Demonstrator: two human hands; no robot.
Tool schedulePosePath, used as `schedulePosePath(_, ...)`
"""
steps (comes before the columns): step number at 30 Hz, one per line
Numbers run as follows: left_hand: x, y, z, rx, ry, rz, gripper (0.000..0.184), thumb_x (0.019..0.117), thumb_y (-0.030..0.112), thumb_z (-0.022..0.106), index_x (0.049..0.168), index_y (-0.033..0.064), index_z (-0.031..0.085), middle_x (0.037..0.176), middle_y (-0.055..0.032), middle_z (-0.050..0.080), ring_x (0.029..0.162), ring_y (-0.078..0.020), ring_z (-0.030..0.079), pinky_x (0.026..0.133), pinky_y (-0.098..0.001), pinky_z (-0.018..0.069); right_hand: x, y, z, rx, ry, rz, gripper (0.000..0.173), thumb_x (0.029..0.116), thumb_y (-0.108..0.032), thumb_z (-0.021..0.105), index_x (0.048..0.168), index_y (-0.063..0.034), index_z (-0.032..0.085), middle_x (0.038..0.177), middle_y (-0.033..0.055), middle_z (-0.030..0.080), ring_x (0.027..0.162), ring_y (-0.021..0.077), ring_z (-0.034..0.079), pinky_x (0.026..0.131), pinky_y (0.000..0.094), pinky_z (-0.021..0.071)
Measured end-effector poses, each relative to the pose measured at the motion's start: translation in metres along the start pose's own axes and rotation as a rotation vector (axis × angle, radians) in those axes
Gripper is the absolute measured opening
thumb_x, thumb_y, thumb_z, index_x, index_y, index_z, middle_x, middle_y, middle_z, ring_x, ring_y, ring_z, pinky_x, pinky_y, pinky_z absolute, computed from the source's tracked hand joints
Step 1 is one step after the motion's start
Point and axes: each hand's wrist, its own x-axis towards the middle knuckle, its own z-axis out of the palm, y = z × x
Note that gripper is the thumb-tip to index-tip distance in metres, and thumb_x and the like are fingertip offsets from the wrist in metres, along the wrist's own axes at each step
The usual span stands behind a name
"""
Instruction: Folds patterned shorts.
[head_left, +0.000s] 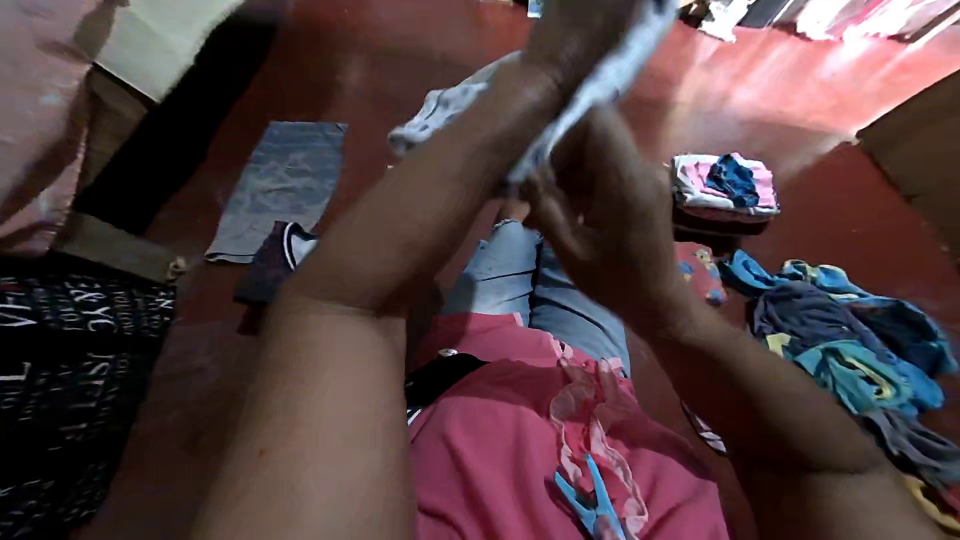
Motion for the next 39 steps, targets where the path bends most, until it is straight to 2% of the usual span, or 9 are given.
schedulePosePath(3, -0.02, 0.089, 0.011, -0.233, -0.291, 0.017, 0.015, 0.096, 0.008, 0.063, 0.104, 0.001, 0.073, 0.102, -0.0171, 0.07, 0.1, -0.0271, 0.068, 0.089, -0.0366, 0.0549, -0.066, 0.01, 0.017, 0.106, -0.187, 0.069, 0.011, 0.0963, -0.008, 0.062, 0.101, 0.0013, 0.06, 0.08, 0.0064, 0.065, 0.067, 0.0108, 0.065, 0.061, 0.0272, 0.0584)
schedulePosePath(6, -0.11, 0.145, 0.018, -0.623, -0.737, -0.1, 0.027, 0.0923, -0.003, 0.065, 0.118, 0.002, 0.071, 0.116, -0.0168, 0.069, 0.108, -0.028, 0.069, 0.094, -0.0414, 0.0566, -0.123, 0.022, 0.009, 0.344, -0.635, 0.064, 0.021, 0.1039, -0.018, 0.056, 0.107, -0.0003, 0.068, 0.096, 0.0102, 0.072, 0.088, 0.0167, 0.071, 0.08, 0.0328, 0.0588)
schedulePosePath(8, -0.175, 0.156, 0.016, -0.868, -0.919, -0.234, 0.04, 0.0923, -0.007, 0.061, 0.131, 0.0014, 0.065, 0.118, -0.016, 0.07, 0.107, -0.0259, 0.069, 0.096, -0.0428, 0.0552, -0.139, 0.031, -0.012, 0.423, -0.698, 0.01, 0.025, 0.1064, -0.019, 0.053, 0.108, -0.0018, 0.071, 0.111, 0.0115, 0.073, 0.107, 0.0194, 0.069, 0.097, 0.0352, 0.0545)
schedulePosePath(12, -0.231, 0.148, -0.019, -0.875, -0.772, -0.47, 0.027, 0.0994, 0.008, 0.057, 0.122, -0.0032, 0.068, 0.111, -0.0137, 0.071, 0.102, -0.0166, 0.069, 0.094, -0.0331, 0.0559, -0.155, 0.069, -0.056, 0.284, -0.377, 0.171, 0.022, 0.1056, -0.016, 0.055, 0.106, 0.0, 0.07, 0.104, 0.0069, 0.073, 0.1, 0.0078, 0.069, 0.091, 0.0261, 0.058)
schedulePosePath(18, -0.245, 0.126, -0.064, -0.591, -0.833, -0.513, 0.038, 0.0922, 0.03, 0.072, 0.118, 0.0022, 0.069, 0.112, -0.0114, 0.069, 0.108, -0.0197, 0.065, 0.097, -0.0376, 0.0542, -0.206, 0.124, -0.053, -0.078, -0.268, 0.243, 0.018, 0.0945, -0.013, 0.063, 0.1, 0.0013, 0.072, 0.106, 0.0156, 0.071, 0.103, 0.0245, 0.068, 0.093, 0.0378, 0.0563)
schedulePosePath(21, -0.258, 0.132, -0.066, -0.582, -0.913, -0.605, 0.038, 0.0914, 0.033, 0.074, 0.117, 0.0061, 0.071, 0.113, -0.0086, 0.068, 0.107, -0.0167, 0.064, 0.095, -0.0358, 0.0546, -0.218, 0.128, -0.041, -0.092, -0.222, 0.558, 0.022, 0.1, -0.015, 0.061, 0.109, 0.0036, 0.07, 0.103, 0.017, 0.068, 0.086, 0.0216, 0.067, 0.078, 0.0378, 0.0596)
schedulePosePath(26, -0.262, 0.133, -0.066, -0.509, -0.944, -0.626, 0.019, 0.0979, 0.019, 0.066, 0.11, 0.0068, 0.074, 0.098, -0.0051, 0.069, 0.091, -0.013, 0.066, 0.085, -0.0327, 0.0572, -0.207, 0.153, -0.026, 0.184, -0.067, 1.018, 0.024, 0.1045, -0.017, 0.055, 0.116, 0.0018, 0.065, 0.092, 0.0115, 0.067, 0.073, 0.0154, 0.064, 0.07, 0.0365, 0.0576)
schedulePosePath(35, -0.2, 0.134, -0.109, -0.203, -0.861, -0.425, 0.018, 0.0984, 0.011, 0.061, 0.106, 0.0044, 0.076, 0.101, -0.013, 0.07, 0.099, -0.0278, 0.067, 0.091, -0.0456, 0.0545, -0.203, 0.146, -0.005, 0.1, -0.151, 0.998, 0.036, 0.1008, -0.024, 0.062, 0.127, 0.0007, 0.06, 0.089, 0.0123, 0.069, 0.073, 0.0199, 0.065, 0.07, 0.0429, 0.0561)
schedulePosePath(39, -0.208, 0.141, -0.117, -0.283, -1.068, -0.467, 0.017, 0.097, 0.016, 0.063, 0.101, 0.0084, 0.078, 0.096, -0.0077, 0.071, 0.095, -0.0237, 0.068, 0.085, -0.0452, 0.0567, -0.208, 0.131, -0.001, -0.015, -0.261, 0.831, 0.033, 0.1021, -0.027, 0.062, 0.115, 0.0029, 0.065, 0.086, 0.0158, 0.066, 0.072, 0.0278, 0.064, 0.069, 0.0491, 0.0549)
